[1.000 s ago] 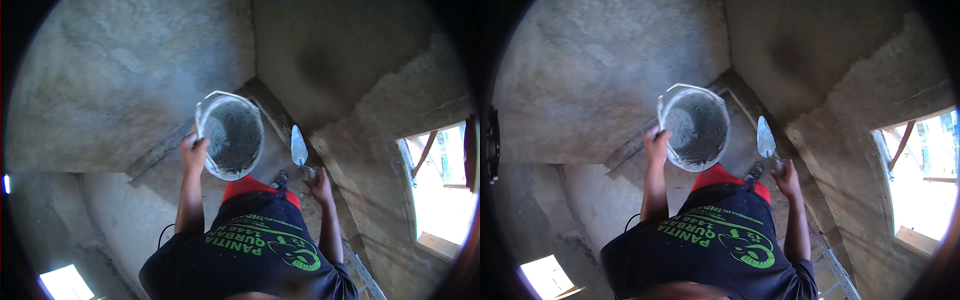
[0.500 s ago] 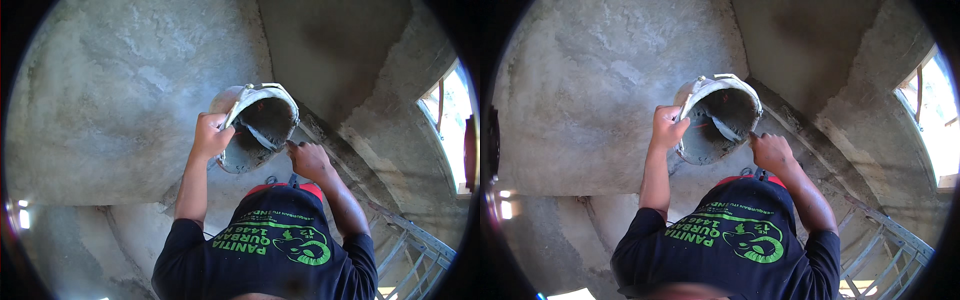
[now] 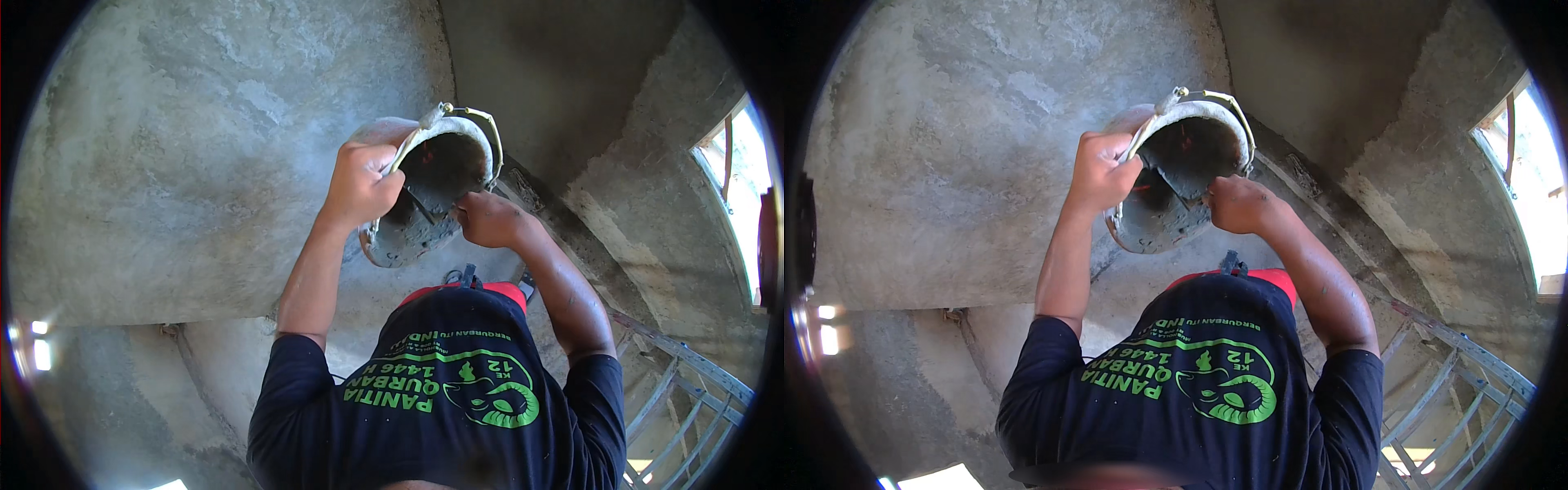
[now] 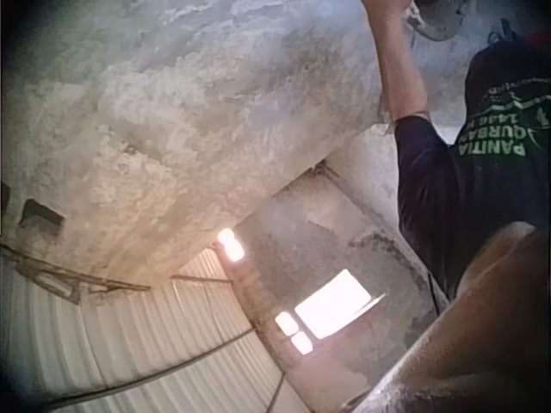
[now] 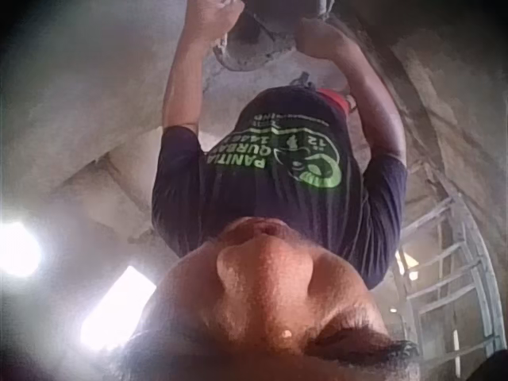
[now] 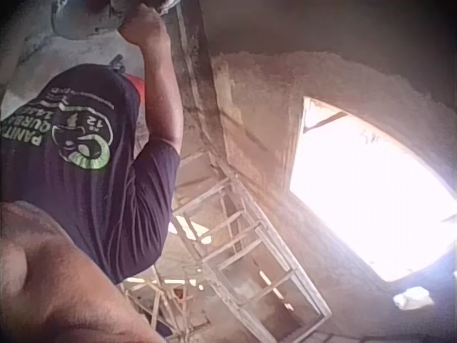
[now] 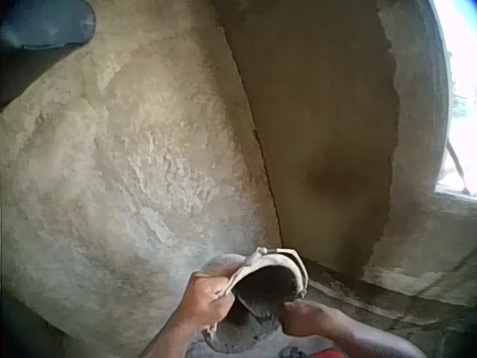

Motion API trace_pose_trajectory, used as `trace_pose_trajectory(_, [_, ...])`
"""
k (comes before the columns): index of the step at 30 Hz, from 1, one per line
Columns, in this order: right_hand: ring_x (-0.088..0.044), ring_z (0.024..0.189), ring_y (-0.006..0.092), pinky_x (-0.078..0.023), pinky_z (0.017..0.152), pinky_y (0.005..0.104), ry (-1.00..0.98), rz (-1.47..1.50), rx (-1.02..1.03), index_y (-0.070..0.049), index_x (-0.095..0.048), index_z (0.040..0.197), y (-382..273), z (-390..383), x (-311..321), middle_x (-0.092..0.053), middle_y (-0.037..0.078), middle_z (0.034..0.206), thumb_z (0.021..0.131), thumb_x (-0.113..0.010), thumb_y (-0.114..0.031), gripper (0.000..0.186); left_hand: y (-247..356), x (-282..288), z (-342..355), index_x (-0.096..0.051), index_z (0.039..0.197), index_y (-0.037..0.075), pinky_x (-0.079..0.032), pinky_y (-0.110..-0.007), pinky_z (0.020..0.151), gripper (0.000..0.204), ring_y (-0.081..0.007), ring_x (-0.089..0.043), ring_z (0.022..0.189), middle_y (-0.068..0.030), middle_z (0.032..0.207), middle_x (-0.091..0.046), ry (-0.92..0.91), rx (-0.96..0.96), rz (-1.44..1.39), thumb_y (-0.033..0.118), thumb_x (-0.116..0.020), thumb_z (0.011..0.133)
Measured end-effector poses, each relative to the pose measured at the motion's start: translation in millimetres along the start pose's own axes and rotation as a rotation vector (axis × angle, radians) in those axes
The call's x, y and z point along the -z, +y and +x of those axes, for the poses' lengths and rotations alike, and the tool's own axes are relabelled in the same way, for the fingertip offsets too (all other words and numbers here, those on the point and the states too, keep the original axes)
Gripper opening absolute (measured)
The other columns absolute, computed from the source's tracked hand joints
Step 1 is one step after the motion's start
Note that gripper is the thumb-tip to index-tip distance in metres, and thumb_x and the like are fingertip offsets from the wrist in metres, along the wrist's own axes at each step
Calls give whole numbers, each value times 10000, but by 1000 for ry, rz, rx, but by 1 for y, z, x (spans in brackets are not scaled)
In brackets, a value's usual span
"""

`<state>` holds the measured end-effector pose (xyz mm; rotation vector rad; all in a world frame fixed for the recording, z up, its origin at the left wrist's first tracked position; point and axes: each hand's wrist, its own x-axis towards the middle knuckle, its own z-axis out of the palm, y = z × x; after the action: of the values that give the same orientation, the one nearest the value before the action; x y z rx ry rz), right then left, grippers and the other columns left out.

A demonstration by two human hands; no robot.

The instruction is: The person holds a bucket of mortar, repeatedly scooping mortar from the bucket with a trowel and applying it to smooth the concrete wall and window frame.

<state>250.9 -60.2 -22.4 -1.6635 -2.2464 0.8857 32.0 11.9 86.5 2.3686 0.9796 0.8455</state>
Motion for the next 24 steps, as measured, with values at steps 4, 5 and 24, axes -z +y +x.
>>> trace_pose_trajectory(4, [-685,632,249,-531,491,392,-394,456,-190,-21,-648,1090,9,-6,-5,-684,160,805,998,-526,-351,364,-12,-21,-1,-406,626,-33,-259,-349,468,160,-100,-289,531,-97,547,-302,-84,80,-151,-6,-553,683])
trace_pose_trajectory(5, [-648,575,200,-498,442,359,-522,582,-270,-35,-633,1111,10,-12,-9,-664,111,782,1016,-510,-406,403,-15,-26,-2,-417,632,-41,-267,-347,472,142,-100,-303,538,-93,551,-303,-137,119,-150,-6,-545,682])
trace_pose_trajectory(24, [-651,933,447,-504,801,531,4,257,-127,1,-658,1001,96,-70,17,-683,255,941,979,-566,-235,255,37,-82,70,-444,613,-43,-315,-356,481,138,-118,-352,521,-107,518,-395,-297,144,-160,8,-559,671])
